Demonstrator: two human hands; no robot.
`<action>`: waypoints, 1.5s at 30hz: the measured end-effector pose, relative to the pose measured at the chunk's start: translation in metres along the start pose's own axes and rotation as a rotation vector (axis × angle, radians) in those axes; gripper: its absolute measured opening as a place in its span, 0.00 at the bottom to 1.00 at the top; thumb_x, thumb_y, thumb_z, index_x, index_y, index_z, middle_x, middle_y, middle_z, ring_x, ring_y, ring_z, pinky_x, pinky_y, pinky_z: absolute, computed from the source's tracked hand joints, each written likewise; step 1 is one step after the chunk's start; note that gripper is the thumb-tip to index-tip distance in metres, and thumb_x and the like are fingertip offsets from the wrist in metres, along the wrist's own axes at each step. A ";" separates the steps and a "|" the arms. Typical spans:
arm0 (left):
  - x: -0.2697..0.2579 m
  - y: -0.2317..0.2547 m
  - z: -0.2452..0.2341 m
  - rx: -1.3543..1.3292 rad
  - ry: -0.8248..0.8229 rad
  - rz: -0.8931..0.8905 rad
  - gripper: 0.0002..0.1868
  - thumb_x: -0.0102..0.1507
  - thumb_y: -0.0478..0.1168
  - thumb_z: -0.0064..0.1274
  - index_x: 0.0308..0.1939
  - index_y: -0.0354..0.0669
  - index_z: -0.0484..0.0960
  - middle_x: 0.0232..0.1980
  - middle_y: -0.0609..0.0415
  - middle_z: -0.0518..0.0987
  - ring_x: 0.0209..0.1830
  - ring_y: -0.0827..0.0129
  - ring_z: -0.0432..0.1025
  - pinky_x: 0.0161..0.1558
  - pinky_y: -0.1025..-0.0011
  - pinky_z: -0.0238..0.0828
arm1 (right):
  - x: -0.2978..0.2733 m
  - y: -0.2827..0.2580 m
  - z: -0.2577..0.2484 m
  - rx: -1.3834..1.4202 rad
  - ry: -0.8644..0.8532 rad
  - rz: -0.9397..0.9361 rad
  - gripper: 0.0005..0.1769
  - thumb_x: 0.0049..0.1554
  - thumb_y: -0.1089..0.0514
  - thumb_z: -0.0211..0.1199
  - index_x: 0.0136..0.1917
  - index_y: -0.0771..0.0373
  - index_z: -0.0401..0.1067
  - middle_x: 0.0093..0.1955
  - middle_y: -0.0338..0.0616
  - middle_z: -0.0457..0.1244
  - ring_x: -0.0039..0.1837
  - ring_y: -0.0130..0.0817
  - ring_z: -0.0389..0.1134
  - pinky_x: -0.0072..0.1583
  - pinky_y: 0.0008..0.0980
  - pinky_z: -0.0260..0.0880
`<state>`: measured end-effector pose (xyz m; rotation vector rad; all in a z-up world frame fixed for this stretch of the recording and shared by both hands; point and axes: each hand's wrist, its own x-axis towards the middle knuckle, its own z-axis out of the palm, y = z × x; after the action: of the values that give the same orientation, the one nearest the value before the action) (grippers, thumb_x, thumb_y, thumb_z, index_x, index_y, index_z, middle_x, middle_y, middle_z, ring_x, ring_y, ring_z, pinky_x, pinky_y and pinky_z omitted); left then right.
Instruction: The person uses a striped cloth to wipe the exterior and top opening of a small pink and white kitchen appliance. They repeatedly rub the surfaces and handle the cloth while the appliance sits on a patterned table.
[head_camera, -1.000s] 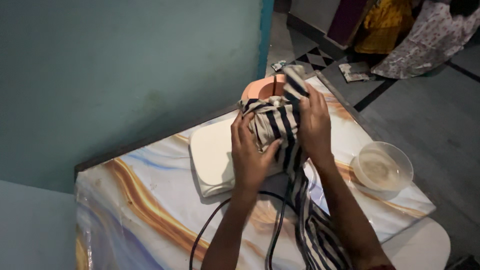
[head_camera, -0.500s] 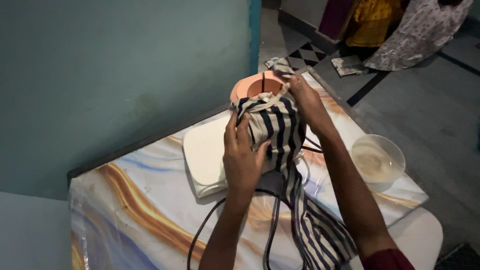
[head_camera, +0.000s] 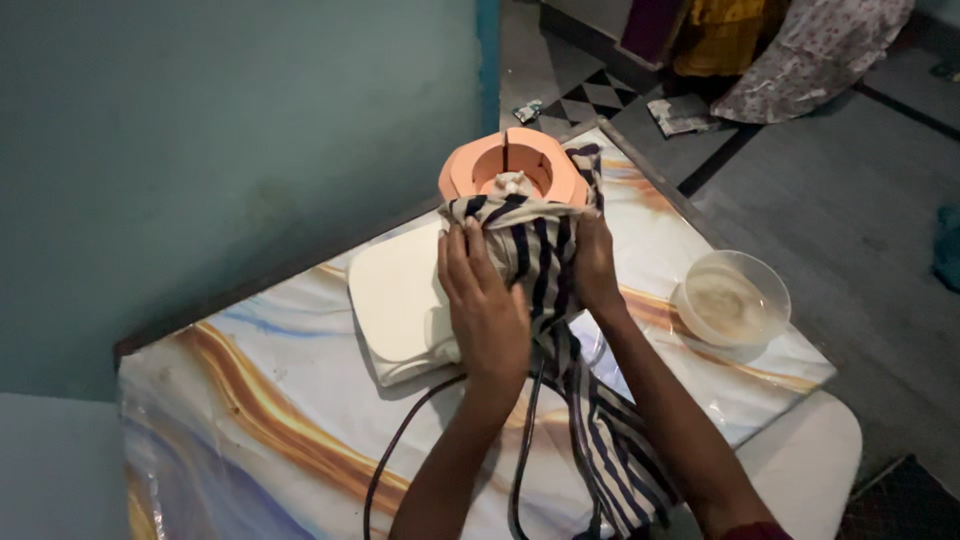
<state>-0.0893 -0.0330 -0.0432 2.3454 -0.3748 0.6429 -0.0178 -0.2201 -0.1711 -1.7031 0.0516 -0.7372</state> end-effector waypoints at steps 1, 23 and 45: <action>-0.003 -0.002 0.006 -0.016 0.007 0.015 0.54 0.55 0.37 0.66 0.78 0.36 0.46 0.78 0.36 0.49 0.81 0.43 0.46 0.75 0.50 0.47 | -0.004 0.007 0.001 0.022 -0.026 0.000 0.30 0.75 0.38 0.39 0.57 0.69 0.66 0.44 0.45 0.61 0.45 0.31 0.60 0.50 0.33 0.64; -0.081 -0.048 0.127 0.228 -0.157 0.320 0.30 0.64 0.35 0.43 0.72 0.34 0.69 0.78 0.49 0.65 0.78 0.55 0.58 0.72 0.57 0.58 | -0.106 0.018 -0.046 -0.355 -0.299 0.019 0.31 0.67 0.51 0.49 0.75 0.75 0.51 0.71 0.72 0.55 0.72 0.66 0.56 0.71 0.49 0.55; -0.105 -0.019 0.060 -0.120 0.098 0.267 0.27 0.62 0.29 0.54 0.66 0.28 0.77 0.72 0.39 0.68 0.68 0.45 0.63 0.68 0.55 0.66 | -0.082 -0.127 -0.061 -0.442 0.307 -0.444 0.10 0.70 0.61 0.55 0.57 0.72 0.70 0.57 0.60 0.60 0.61 0.55 0.62 0.67 0.48 0.63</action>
<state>-0.1484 -0.0501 -0.1492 2.1587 -0.6705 0.8340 -0.1575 -0.2032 -0.0891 -2.0301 0.0527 -1.3979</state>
